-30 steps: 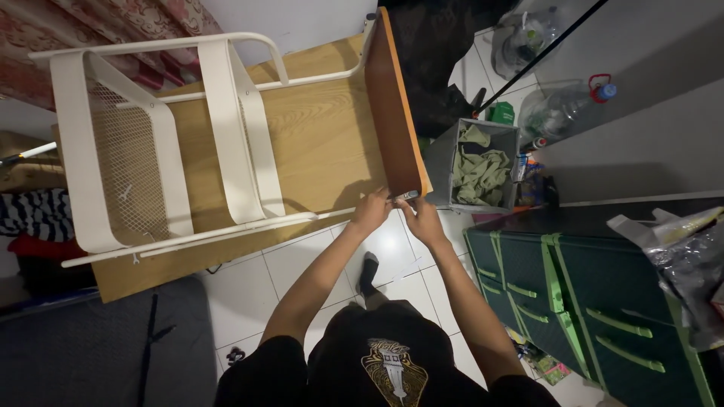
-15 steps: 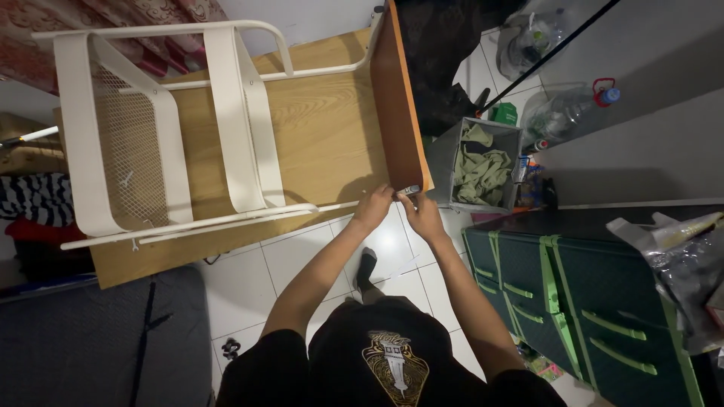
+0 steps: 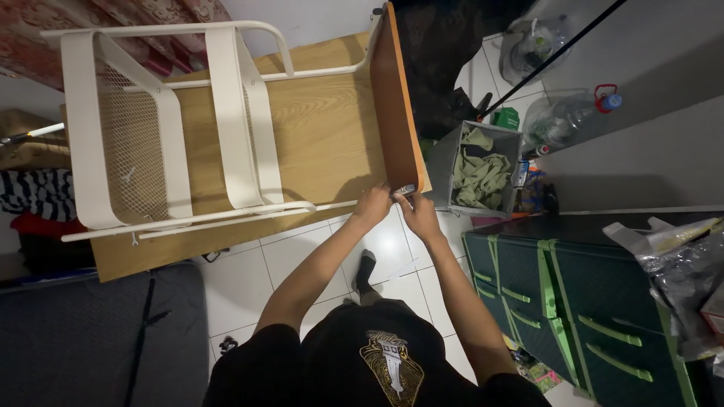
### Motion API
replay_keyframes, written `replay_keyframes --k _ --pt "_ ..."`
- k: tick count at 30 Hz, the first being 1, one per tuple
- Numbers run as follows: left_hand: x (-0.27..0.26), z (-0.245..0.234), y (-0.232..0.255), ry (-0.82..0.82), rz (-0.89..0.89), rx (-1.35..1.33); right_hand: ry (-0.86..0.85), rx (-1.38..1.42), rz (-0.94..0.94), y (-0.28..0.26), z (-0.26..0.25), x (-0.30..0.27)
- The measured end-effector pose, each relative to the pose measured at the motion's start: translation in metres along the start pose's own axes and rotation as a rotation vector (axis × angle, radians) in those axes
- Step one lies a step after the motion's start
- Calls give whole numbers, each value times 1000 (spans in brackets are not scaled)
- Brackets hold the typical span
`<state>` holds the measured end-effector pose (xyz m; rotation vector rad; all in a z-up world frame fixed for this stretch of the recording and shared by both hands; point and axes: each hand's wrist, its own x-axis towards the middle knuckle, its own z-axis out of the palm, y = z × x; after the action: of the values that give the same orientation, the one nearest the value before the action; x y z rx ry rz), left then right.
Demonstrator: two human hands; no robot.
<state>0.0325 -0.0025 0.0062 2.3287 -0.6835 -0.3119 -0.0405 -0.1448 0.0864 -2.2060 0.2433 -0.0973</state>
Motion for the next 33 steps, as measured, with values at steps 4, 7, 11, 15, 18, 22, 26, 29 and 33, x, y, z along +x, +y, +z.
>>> replay_keyframes --k 4,7,11,15,18,22,26,29,33 --pt "4 5 -1 -94 -11 30 24 -11 3 -2 2 -1" --pt "7 10 -1 -32 39 48 -1 -27 77 -2 1 2" --pt "8 7 -11 50 100 -22 -1 -21 57 -7 -1 6" --pt "14 18 -14 -49 65 83 6 3 41 -6 -2 2" --pt "19 20 -11 -82 45 68 7 7 32 -7 -1 5" --pt "14 22 -8 38 29 -7 -20 -58 114 -5 -3 5" --pt "9 19 -11 67 43 45 -15 -9 60 -5 -3 5" --pt "13 19 -10 -48 9 90 1 -26 62 -6 -4 5" --pt "12 19 -5 44 47 4 -3 1 59 -8 -6 5"
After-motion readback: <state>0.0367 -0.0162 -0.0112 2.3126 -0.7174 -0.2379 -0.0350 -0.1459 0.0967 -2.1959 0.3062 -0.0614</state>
